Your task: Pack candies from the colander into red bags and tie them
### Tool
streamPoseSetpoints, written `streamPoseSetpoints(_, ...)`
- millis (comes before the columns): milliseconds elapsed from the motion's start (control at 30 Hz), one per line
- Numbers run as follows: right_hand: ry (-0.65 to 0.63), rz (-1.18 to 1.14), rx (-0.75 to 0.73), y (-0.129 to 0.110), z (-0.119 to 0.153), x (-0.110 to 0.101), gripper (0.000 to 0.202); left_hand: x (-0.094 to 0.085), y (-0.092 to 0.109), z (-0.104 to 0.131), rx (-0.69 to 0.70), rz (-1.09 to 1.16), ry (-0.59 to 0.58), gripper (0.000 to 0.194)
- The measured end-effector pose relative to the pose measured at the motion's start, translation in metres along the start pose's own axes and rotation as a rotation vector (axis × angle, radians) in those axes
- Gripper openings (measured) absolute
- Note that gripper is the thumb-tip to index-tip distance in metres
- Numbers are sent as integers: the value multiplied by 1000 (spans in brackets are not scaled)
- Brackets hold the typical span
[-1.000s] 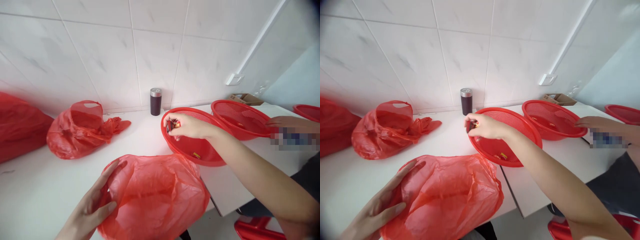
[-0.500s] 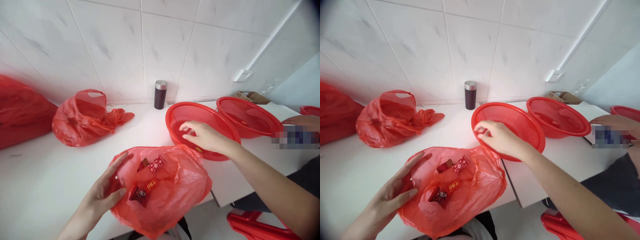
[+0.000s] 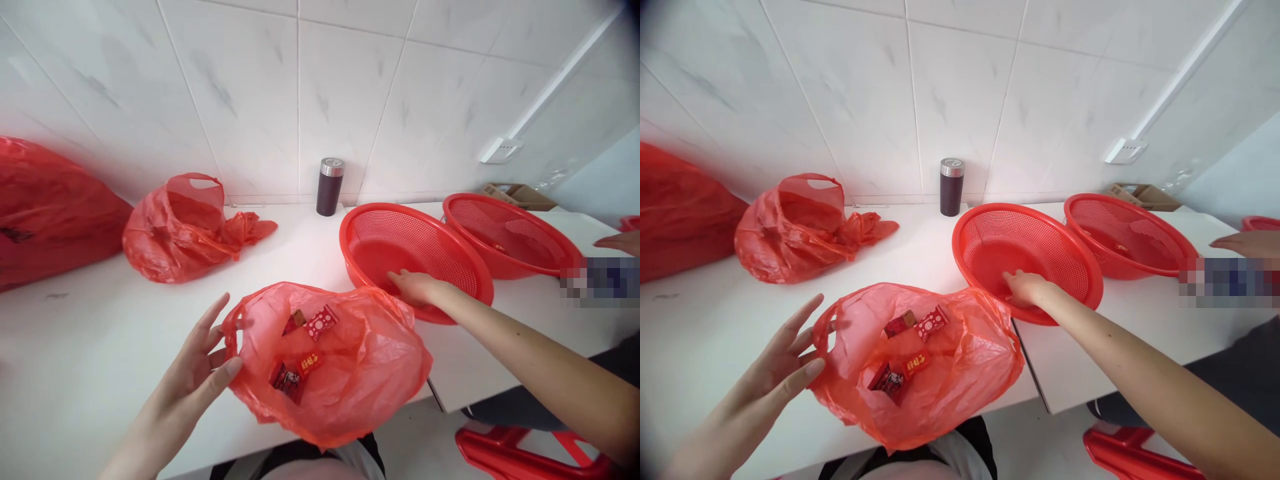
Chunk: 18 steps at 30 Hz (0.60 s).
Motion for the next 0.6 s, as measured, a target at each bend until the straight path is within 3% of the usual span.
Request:
streamPoseSetpoints(100, -75, 56, 28, 5, -2, 0, 66, -4, -3, -2, -11, 4, -20, 75)
streamPoseSetpoints(333, -173, 64, -44, 13, 3, 3, 26, -2, -4, -2, 6, 2, 42, 68)
streamPoseSetpoints(467, -166, 79, -3, 24, 0, -2, 21, 1, -2, -1, 25, -36, 77, 69)
streamPoseSetpoints(600, -198, 43, -11, 36, -4, 6, 15, 1, -2, -2, 34, -70, 95, 68)
Point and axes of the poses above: each hand's wrist, its own z-axis away from the middle knuckle, its own x-axis out of the palm, y = z × x, the point moved 3 cm from there along -z, towards the middle knuckle, and after that the axes turned 14 degrees about z, right-handed, at the moved point
